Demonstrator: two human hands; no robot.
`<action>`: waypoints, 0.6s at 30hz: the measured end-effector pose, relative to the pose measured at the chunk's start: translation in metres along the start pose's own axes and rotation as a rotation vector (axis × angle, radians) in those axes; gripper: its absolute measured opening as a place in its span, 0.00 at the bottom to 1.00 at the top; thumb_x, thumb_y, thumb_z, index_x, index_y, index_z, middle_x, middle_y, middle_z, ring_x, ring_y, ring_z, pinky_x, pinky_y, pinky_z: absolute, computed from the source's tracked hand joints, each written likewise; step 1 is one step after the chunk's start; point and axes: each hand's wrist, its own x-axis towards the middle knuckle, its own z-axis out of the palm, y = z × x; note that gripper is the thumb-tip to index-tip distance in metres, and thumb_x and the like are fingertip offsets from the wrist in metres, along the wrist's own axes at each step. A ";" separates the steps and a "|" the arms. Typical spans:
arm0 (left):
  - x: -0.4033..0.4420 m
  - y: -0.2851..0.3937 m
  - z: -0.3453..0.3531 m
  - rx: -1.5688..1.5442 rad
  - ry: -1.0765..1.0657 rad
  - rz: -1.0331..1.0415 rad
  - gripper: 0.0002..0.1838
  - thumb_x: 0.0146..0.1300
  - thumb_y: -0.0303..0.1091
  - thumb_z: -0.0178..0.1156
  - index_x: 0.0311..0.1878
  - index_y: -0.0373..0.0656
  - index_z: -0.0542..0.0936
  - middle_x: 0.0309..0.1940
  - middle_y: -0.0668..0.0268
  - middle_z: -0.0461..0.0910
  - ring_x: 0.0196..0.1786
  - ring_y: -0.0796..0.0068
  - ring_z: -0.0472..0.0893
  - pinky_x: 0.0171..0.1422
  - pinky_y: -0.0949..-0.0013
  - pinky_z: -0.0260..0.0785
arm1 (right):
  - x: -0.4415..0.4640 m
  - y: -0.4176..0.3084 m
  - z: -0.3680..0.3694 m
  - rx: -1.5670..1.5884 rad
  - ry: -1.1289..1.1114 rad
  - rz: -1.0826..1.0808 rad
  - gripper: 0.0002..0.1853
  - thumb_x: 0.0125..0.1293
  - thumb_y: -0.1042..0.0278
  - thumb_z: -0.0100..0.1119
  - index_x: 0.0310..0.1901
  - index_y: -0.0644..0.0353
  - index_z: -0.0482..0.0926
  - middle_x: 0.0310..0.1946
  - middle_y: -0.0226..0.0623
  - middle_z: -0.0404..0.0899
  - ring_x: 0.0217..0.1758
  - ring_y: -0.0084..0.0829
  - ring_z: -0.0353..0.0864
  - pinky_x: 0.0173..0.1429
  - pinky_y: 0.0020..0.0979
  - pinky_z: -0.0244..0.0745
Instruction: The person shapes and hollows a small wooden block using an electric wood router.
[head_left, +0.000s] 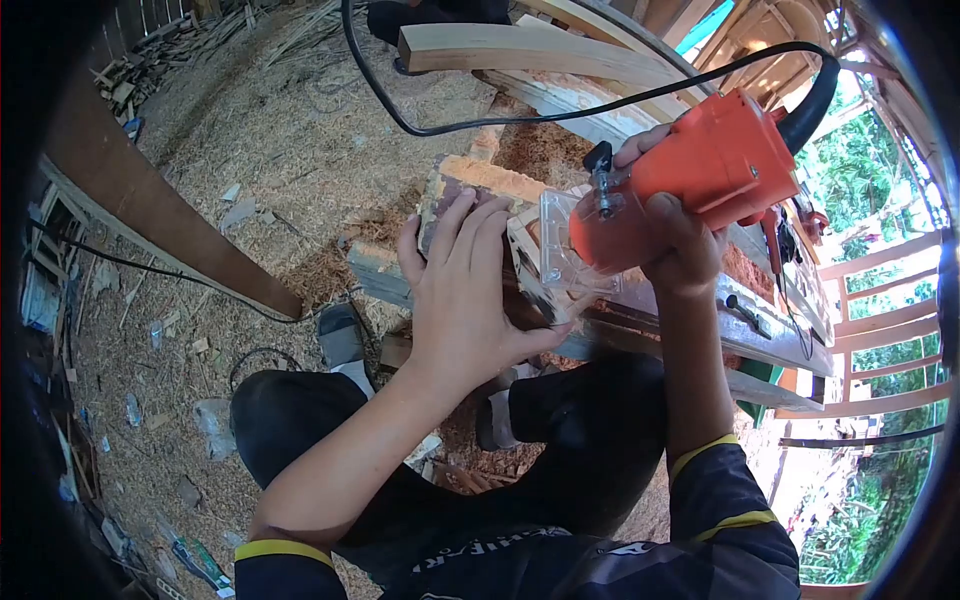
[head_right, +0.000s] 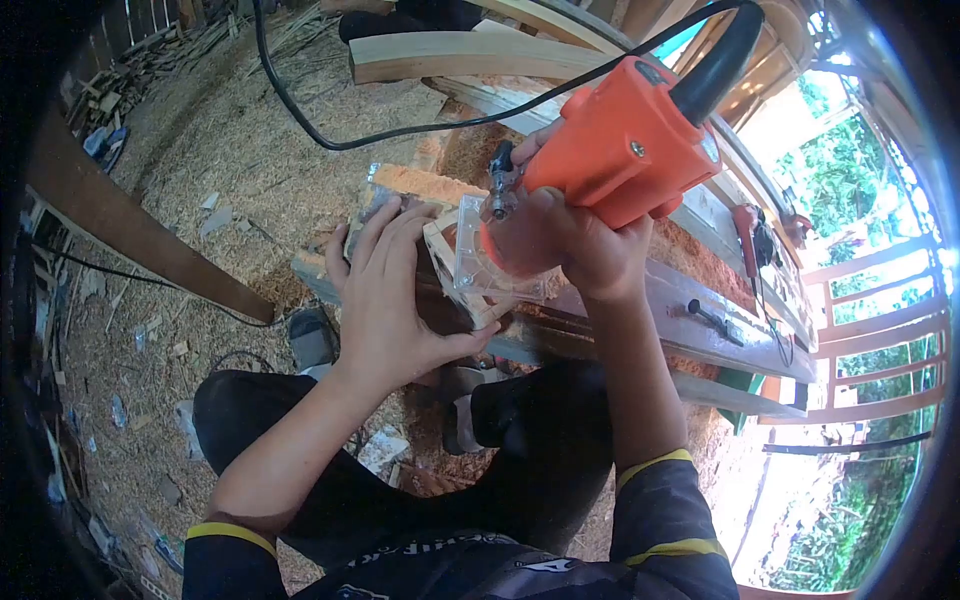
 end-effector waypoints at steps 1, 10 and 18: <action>0.000 0.000 0.000 0.000 -0.002 0.000 0.62 0.33 0.63 0.84 0.72 0.40 0.71 0.70 0.56 0.76 0.81 0.52 0.66 0.85 0.34 0.39 | 0.000 -0.001 0.002 0.009 0.003 0.007 0.38 0.56 0.73 0.69 0.70 0.68 0.68 0.52 0.44 0.84 0.54 0.33 0.84 0.63 0.37 0.79; -0.002 0.000 0.000 -0.026 0.009 0.002 0.61 0.33 0.60 0.85 0.71 0.38 0.70 0.68 0.56 0.74 0.80 0.53 0.65 0.85 0.32 0.37 | 0.002 0.002 0.001 0.080 -0.009 0.008 0.41 0.55 0.71 0.71 0.72 0.66 0.67 0.52 0.44 0.84 0.55 0.34 0.84 0.63 0.38 0.79; -0.002 0.001 0.001 -0.022 0.026 -0.002 0.62 0.33 0.61 0.84 0.72 0.40 0.70 0.70 0.55 0.75 0.80 0.53 0.66 0.85 0.35 0.38 | 0.001 0.000 0.003 0.042 0.009 0.014 0.35 0.57 0.74 0.71 0.67 0.66 0.71 0.52 0.42 0.84 0.55 0.34 0.84 0.63 0.39 0.80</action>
